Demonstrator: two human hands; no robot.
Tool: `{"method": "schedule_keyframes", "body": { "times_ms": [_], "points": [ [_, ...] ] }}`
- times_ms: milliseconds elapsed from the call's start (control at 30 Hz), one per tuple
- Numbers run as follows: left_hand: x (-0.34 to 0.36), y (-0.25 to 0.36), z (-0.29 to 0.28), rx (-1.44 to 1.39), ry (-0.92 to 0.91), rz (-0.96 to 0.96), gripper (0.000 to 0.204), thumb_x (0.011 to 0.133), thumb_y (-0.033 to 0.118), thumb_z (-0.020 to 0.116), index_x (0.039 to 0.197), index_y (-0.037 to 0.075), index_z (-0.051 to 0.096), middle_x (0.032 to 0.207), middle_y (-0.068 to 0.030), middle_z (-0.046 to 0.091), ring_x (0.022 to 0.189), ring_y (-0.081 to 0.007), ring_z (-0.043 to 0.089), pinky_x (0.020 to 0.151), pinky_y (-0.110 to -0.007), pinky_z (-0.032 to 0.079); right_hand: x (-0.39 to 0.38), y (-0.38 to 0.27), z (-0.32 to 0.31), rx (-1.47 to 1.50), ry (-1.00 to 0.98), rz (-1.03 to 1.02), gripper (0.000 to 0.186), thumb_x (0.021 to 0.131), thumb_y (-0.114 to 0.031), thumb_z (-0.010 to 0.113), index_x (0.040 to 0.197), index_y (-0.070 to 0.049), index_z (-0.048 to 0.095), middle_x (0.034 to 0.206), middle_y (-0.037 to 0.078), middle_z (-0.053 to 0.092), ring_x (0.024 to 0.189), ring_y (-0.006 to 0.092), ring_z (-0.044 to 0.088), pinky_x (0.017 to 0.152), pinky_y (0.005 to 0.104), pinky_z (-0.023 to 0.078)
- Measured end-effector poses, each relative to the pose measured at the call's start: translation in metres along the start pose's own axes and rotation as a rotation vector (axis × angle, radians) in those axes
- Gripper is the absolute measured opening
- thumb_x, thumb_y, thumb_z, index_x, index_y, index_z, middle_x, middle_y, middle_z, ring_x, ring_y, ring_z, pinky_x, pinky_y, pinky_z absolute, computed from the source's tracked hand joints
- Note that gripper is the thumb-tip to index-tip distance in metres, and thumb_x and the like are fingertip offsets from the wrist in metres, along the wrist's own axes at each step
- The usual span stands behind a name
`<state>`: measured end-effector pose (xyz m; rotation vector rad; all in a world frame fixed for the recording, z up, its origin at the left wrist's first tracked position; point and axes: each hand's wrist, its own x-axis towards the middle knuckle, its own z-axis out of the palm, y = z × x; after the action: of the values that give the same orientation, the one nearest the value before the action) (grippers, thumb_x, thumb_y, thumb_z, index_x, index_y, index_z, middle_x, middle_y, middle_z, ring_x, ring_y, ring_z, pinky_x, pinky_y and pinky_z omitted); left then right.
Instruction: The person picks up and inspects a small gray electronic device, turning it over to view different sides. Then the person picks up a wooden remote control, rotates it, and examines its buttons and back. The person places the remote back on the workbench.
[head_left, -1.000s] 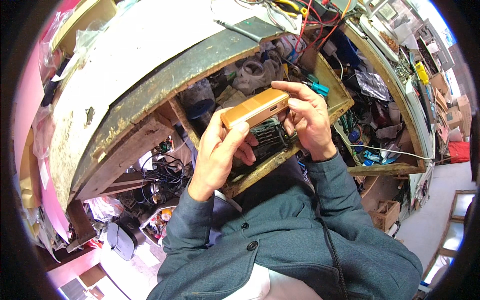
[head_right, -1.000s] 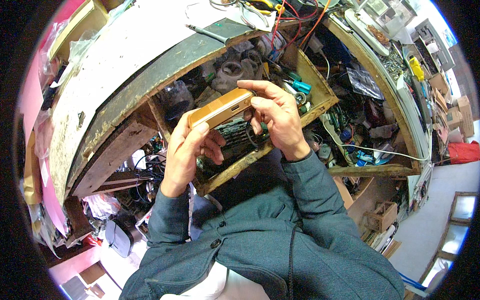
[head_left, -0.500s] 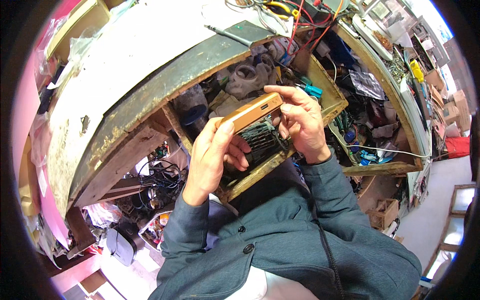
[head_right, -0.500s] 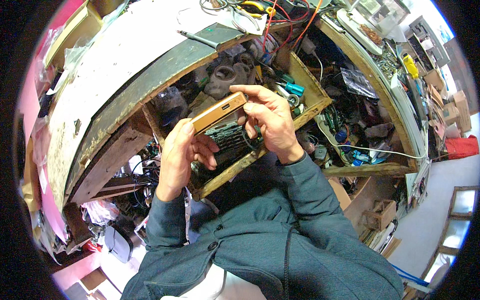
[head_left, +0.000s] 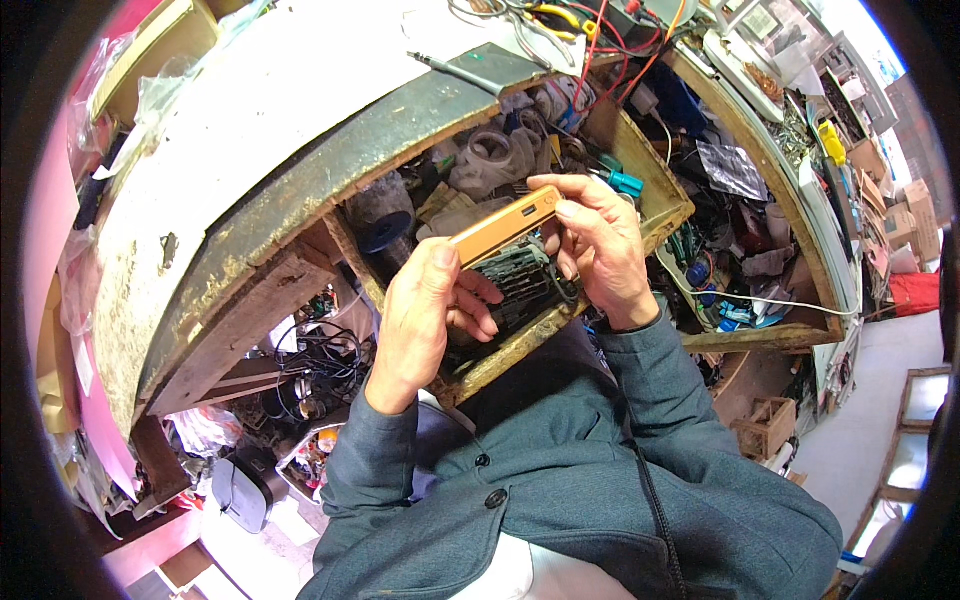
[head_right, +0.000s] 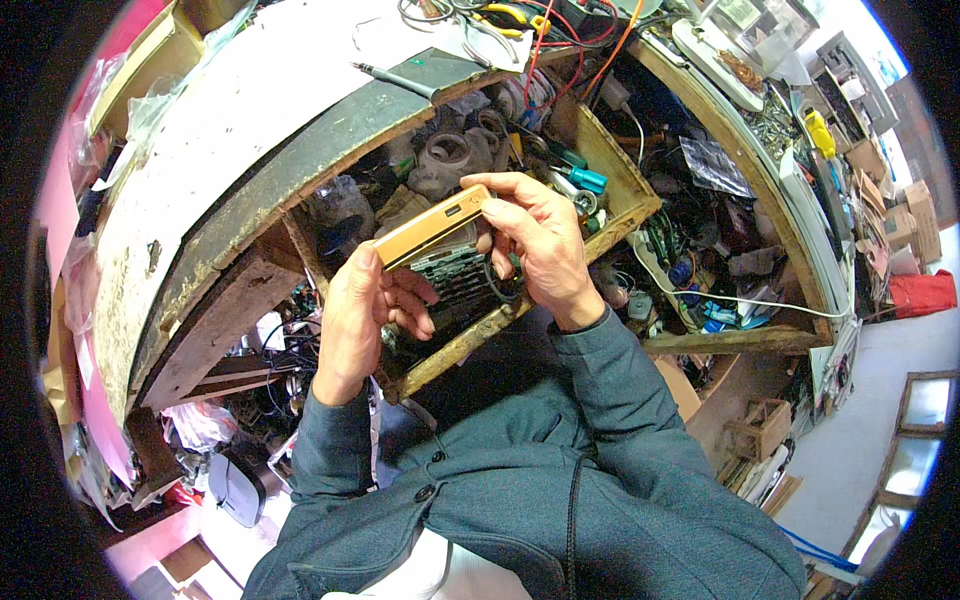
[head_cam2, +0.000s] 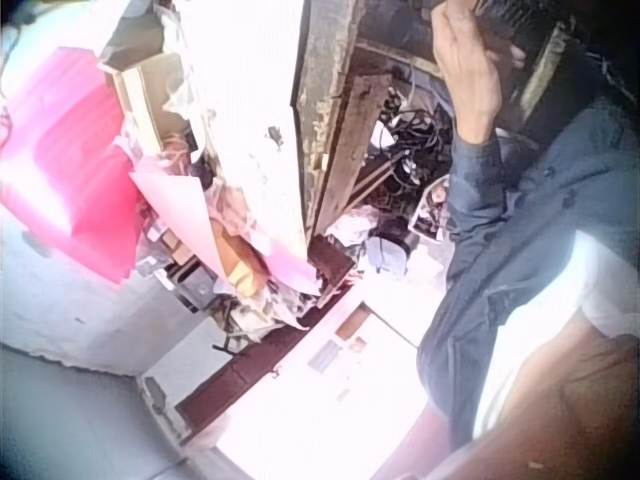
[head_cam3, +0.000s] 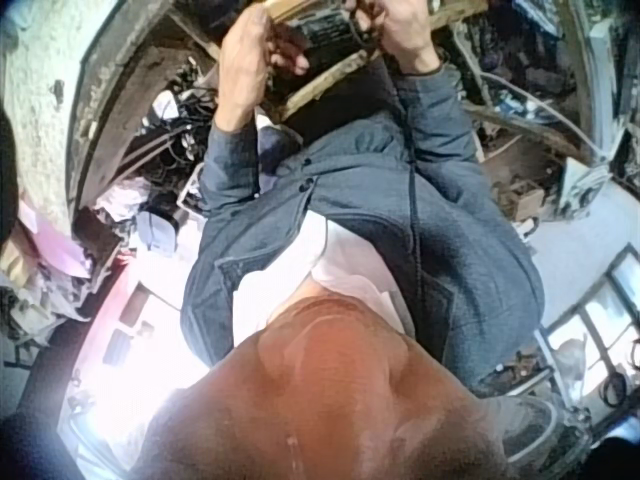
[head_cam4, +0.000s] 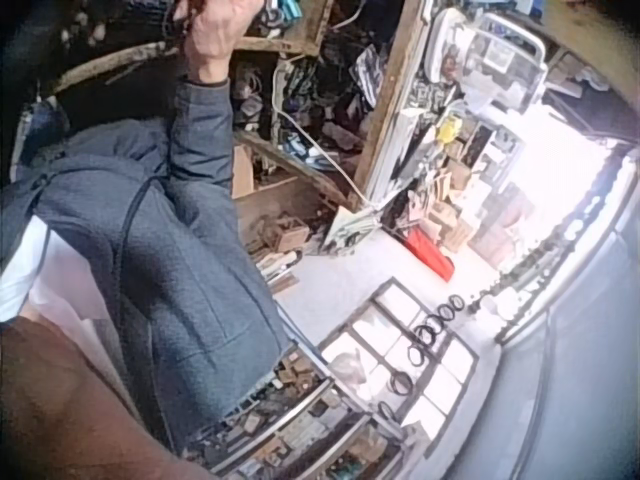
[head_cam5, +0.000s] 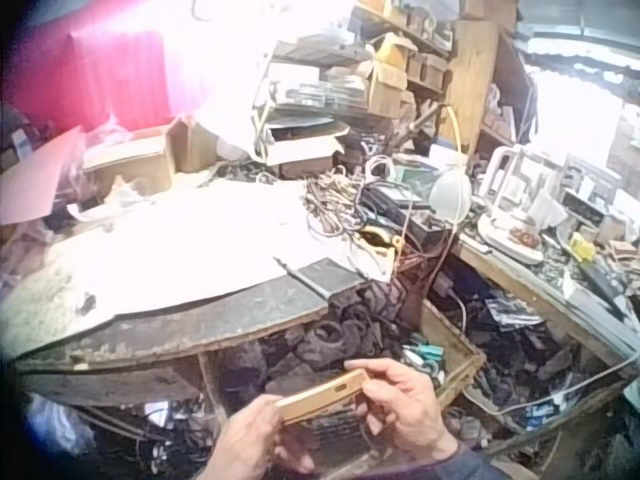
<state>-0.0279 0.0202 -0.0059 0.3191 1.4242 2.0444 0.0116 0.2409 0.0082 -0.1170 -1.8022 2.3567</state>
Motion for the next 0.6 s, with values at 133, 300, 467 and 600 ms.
{"method": "schedule_keyframes", "body": {
  "times_ms": [133,300,467,600],
  "points": [
    [-0.0017,-0.0022,0.0028,-0.015,-0.002,0.082,0.056,0.108,0.049,0.042,0.128,-0.002,0.054,0.099,-0.0179,0.069,0.074,-0.021,0.07,0.067,-0.03,0.058,0.0025,0.0015,0.0025,-0.028,0.031,0.02,0.035,0.101,-0.02,0.055,0.126,0.003,0.063,0.079,0.007,0.066,0.052,0.0063,0.053,0.045,0.0181,0.043],
    [-0.0013,-0.0037,0.0042,0.034,0.004,0.183,0.049,0.11,0.042,0.04,0.126,-0.002,0.057,0.105,-0.0167,0.071,0.085,-0.0222,0.071,0.077,-0.032,0.058,0.0075,0.0019,0.0024,-0.038,0.006,0.1,0.032,0.102,-0.019,0.051,0.124,0.002,0.064,0.077,0.008,0.067,0.049,0.0086,0.055,0.045,0.0211,0.043],
    [-0.0011,-0.0054,0.0036,0.058,0.009,0.227,0.047,0.11,0.04,0.041,0.123,-0.002,0.058,0.107,-0.0163,0.071,0.089,-0.0216,0.071,0.08,-0.032,0.057,0.0082,0.0009,0.003,-0.067,-0.013,0.133,0.032,0.103,-0.022,0.051,0.122,0.001,0.064,0.075,0.007,0.067,0.049,0.0085,0.055,0.045,0.0205,0.042],
    [-0.0012,-0.0069,0.0028,0.035,0.012,0.243,0.046,0.11,0.039,0.041,0.121,-0.002,0.059,0.107,-0.0161,0.071,0.091,-0.0217,0.071,0.082,-0.033,0.057,0.0096,0.0046,0.0033,-0.092,0.002,0.155,0.032,0.105,-0.027,0.052,0.117,-0.001,0.065,0.07,0.003,0.064,0.047,0.0066,0.049,0.044,0.0198,0.038]
  ]
}}
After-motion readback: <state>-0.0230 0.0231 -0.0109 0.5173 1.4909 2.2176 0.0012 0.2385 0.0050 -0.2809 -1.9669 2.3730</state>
